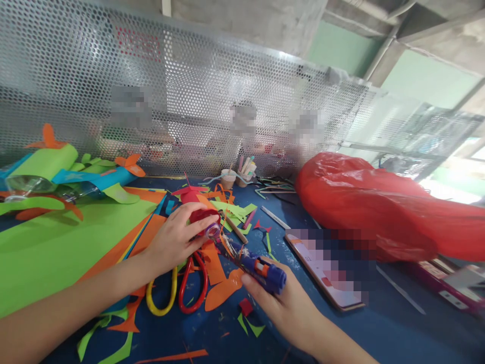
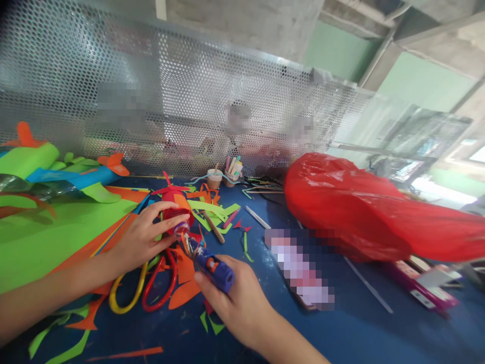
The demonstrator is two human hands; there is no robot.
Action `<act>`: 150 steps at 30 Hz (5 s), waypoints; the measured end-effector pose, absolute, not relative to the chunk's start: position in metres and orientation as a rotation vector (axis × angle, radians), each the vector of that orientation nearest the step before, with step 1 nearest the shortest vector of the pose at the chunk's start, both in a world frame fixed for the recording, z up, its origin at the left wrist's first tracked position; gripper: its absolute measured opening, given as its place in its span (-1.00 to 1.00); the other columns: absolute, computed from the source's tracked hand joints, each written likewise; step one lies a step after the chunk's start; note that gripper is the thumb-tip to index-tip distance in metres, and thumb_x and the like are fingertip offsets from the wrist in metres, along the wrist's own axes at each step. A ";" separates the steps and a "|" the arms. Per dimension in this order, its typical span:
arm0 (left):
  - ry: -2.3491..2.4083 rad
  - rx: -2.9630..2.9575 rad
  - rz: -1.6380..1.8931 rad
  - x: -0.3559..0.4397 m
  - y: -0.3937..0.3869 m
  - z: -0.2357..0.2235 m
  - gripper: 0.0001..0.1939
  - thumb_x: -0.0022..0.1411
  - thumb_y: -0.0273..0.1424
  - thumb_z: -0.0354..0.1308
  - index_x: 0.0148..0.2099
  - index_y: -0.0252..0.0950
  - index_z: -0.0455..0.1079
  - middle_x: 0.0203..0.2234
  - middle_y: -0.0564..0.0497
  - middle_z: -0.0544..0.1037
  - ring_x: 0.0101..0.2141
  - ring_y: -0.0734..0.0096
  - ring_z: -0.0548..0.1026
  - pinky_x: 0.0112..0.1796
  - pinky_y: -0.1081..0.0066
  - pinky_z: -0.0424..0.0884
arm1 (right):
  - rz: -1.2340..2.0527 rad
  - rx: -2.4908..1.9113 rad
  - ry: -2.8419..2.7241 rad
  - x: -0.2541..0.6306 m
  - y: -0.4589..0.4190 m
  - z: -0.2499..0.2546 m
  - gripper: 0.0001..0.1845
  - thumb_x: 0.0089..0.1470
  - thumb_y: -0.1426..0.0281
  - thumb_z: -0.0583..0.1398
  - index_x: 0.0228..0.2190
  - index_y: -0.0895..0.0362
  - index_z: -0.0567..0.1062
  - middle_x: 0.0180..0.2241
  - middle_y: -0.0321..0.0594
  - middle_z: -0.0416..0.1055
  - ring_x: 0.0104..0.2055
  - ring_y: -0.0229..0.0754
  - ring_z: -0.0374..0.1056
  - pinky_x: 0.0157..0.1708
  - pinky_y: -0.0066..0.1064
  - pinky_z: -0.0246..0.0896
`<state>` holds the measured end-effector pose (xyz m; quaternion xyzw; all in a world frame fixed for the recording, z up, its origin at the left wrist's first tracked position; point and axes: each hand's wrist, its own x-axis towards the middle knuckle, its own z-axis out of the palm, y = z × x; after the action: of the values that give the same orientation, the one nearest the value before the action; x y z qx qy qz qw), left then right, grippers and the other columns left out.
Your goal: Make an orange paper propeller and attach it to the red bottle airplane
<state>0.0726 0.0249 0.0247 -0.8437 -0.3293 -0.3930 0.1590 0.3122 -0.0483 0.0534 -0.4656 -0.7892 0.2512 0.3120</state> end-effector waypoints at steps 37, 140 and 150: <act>-0.981 -2.401 -1.123 0.070 0.027 0.025 -0.67 0.36 -0.37 0.03 0.15 -0.21 0.32 -0.01 -0.18 0.35 -0.03 0.09 0.38 -0.07 0.02 0.42 | 0.451 -1.268 -2.084 0.323 -0.047 0.055 -0.61 0.19 0.14 0.07 -0.55 0.12 0.34 -0.60 -0.33 0.24 -0.56 -0.28 0.13 -0.57 -0.46 0.14; -0.855 -2.560 -1.094 0.061 0.027 0.004 -0.60 0.43 -0.38 -0.11 0.27 -0.10 0.17 0.08 -0.18 0.31 0.12 0.09 0.29 0.07 0.00 0.30 | 0.735 -0.947 -2.201 0.293 0.020 0.055 -0.90 0.13 0.39 0.20 -0.40 0.11 0.38 -0.40 -0.32 0.39 -0.35 -0.25 0.35 -0.29 -0.41 0.30; -0.861 -2.592 -1.089 0.059 0.026 0.006 -0.59 0.41 -0.35 -0.11 0.26 -0.14 0.21 0.09 -0.18 0.33 0.13 0.07 0.29 0.08 0.04 0.30 | 0.591 -0.969 -2.269 0.293 0.022 0.054 -0.93 0.15 0.40 0.20 -0.38 0.10 0.39 -0.39 -0.31 0.41 -0.32 -0.23 0.37 -0.25 -0.37 0.29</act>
<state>0.0586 0.0257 0.0061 -0.8770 -0.2914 -0.3685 0.1007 0.2931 0.0216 0.0543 -0.3647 -0.8538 0.2225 0.2974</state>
